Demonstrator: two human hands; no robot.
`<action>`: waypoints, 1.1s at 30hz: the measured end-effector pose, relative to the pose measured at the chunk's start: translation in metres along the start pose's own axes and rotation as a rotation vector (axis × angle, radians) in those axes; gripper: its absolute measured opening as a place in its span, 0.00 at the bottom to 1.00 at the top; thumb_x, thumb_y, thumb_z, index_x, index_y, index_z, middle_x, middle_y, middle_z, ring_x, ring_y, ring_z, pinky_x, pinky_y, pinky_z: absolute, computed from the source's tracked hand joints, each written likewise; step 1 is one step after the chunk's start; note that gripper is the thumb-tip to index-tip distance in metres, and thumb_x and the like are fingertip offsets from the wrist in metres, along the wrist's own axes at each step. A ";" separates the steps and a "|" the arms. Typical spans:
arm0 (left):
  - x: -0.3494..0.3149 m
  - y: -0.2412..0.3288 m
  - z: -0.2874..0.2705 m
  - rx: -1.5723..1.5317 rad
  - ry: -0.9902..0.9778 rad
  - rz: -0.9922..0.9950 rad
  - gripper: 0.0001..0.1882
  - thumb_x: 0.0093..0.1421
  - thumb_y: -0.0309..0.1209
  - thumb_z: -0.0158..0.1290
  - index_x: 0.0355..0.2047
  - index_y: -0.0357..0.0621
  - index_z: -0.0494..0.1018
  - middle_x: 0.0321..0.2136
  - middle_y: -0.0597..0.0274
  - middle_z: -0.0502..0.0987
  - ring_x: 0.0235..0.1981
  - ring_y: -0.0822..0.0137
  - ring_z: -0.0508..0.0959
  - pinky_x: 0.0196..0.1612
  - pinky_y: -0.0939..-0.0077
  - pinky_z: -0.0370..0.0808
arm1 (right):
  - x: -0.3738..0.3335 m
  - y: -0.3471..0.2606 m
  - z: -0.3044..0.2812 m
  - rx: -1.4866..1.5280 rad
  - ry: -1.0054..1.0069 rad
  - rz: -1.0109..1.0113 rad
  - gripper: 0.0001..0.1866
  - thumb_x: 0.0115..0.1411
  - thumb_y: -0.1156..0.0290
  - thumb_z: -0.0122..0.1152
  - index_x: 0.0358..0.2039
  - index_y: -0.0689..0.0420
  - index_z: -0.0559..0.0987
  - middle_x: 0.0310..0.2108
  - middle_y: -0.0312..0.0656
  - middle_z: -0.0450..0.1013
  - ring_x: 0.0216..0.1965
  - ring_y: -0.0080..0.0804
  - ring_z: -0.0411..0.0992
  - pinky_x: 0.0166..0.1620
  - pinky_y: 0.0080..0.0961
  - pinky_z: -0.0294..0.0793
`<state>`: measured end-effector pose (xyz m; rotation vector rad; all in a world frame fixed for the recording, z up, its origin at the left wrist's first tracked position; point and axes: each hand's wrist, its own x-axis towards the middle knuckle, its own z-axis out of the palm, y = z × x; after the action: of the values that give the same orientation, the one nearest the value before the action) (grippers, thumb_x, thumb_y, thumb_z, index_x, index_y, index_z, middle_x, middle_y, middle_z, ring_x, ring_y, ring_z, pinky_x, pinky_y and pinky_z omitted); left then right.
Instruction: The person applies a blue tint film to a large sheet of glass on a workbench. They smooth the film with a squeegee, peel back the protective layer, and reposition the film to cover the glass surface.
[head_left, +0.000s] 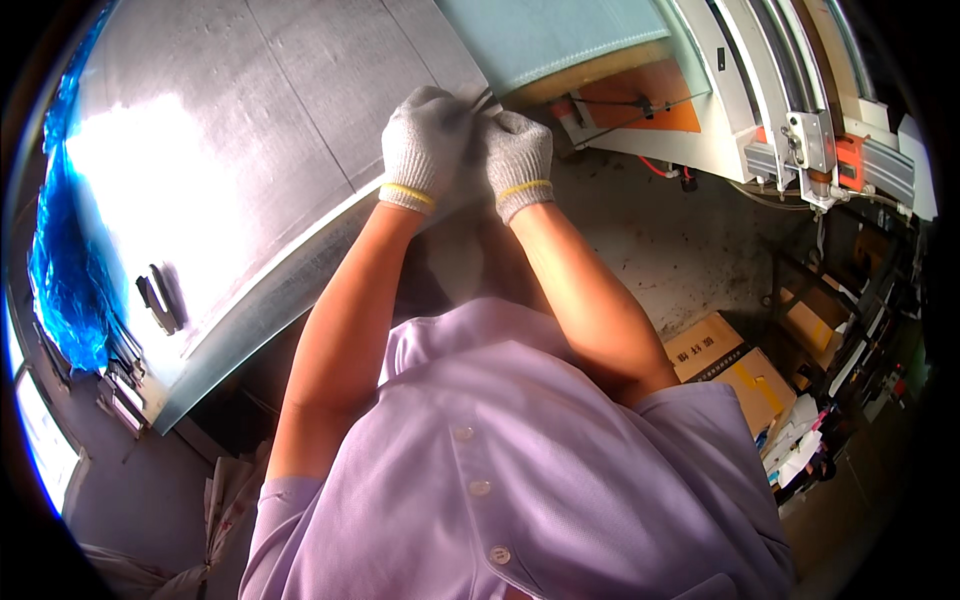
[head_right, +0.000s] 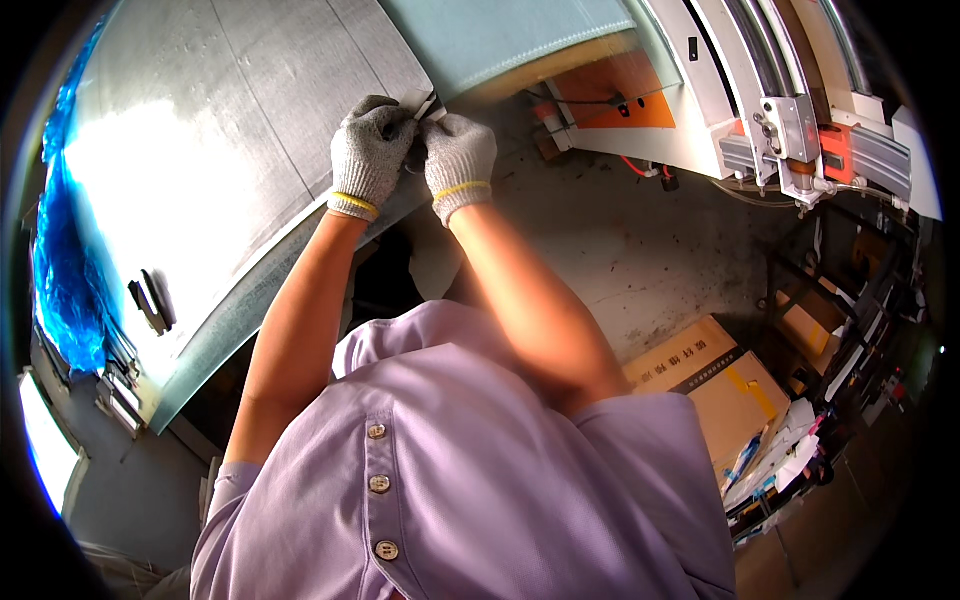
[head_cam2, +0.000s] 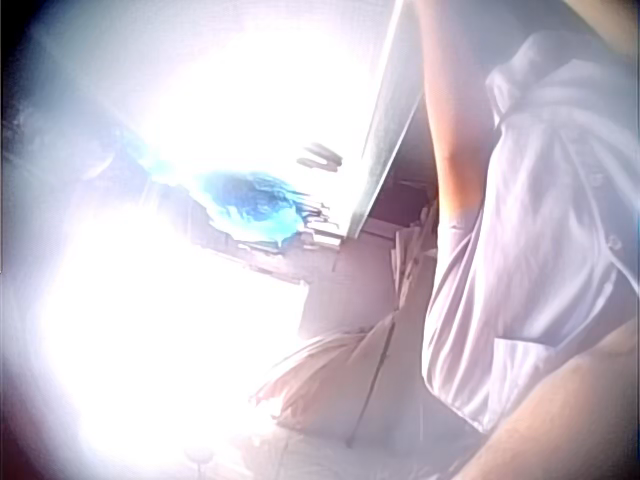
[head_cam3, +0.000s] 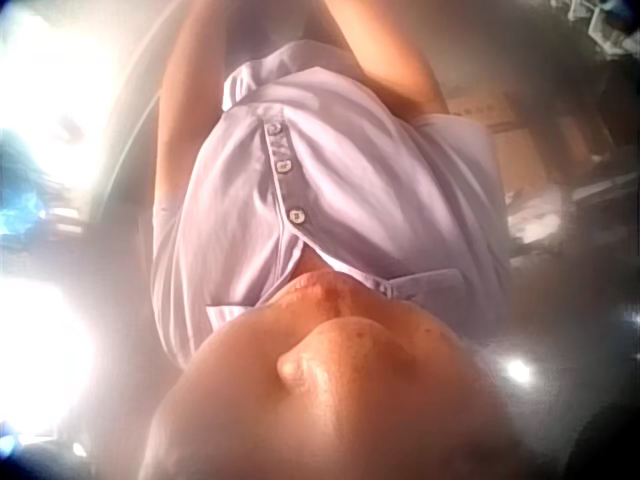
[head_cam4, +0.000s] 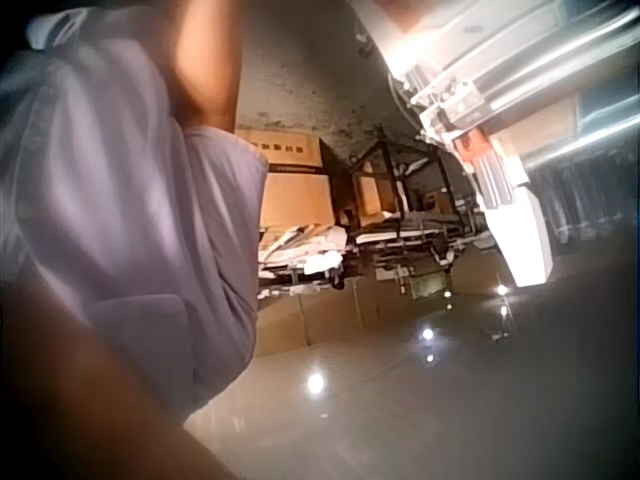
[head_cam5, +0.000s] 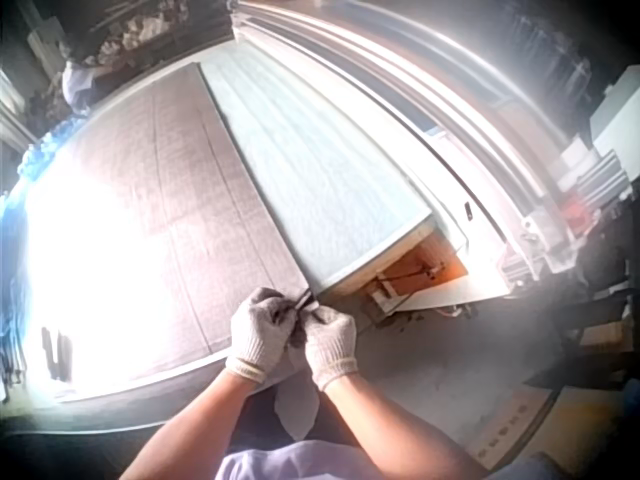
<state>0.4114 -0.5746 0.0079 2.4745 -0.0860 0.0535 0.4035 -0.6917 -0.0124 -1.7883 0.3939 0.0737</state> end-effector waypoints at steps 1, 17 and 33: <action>0.000 0.000 0.000 -0.010 -0.005 -0.015 0.09 0.54 0.32 0.56 0.32 0.41 0.80 0.35 0.57 0.78 0.35 0.55 0.79 0.40 0.69 0.75 | 0.000 -0.001 0.000 -0.013 -0.008 -0.012 0.08 0.56 0.77 0.59 0.25 0.69 0.80 0.17 0.44 0.75 0.18 0.23 0.72 0.22 0.23 0.71; -0.007 -0.014 -0.001 -0.140 -0.074 -0.008 0.09 0.54 0.28 0.55 0.35 0.44 0.80 0.38 0.58 0.78 0.39 0.57 0.79 0.43 0.71 0.75 | -0.004 -0.021 -0.001 0.182 -0.031 0.108 0.09 0.58 0.77 0.59 0.23 0.69 0.79 0.17 0.43 0.74 0.16 0.26 0.73 0.19 0.22 0.73; -0.022 -0.009 0.009 -0.097 0.167 -0.005 0.06 0.53 0.27 0.57 0.32 0.45 0.77 0.36 0.60 0.78 0.35 0.56 0.79 0.39 0.67 0.75 | -0.004 -0.016 0.005 0.089 0.058 0.078 0.10 0.54 0.77 0.62 0.19 0.70 0.78 0.15 0.46 0.74 0.14 0.28 0.71 0.19 0.26 0.70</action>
<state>0.3900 -0.5718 -0.0065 2.3636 -0.0100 0.2472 0.4051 -0.6827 0.0026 -1.6903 0.5017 0.0582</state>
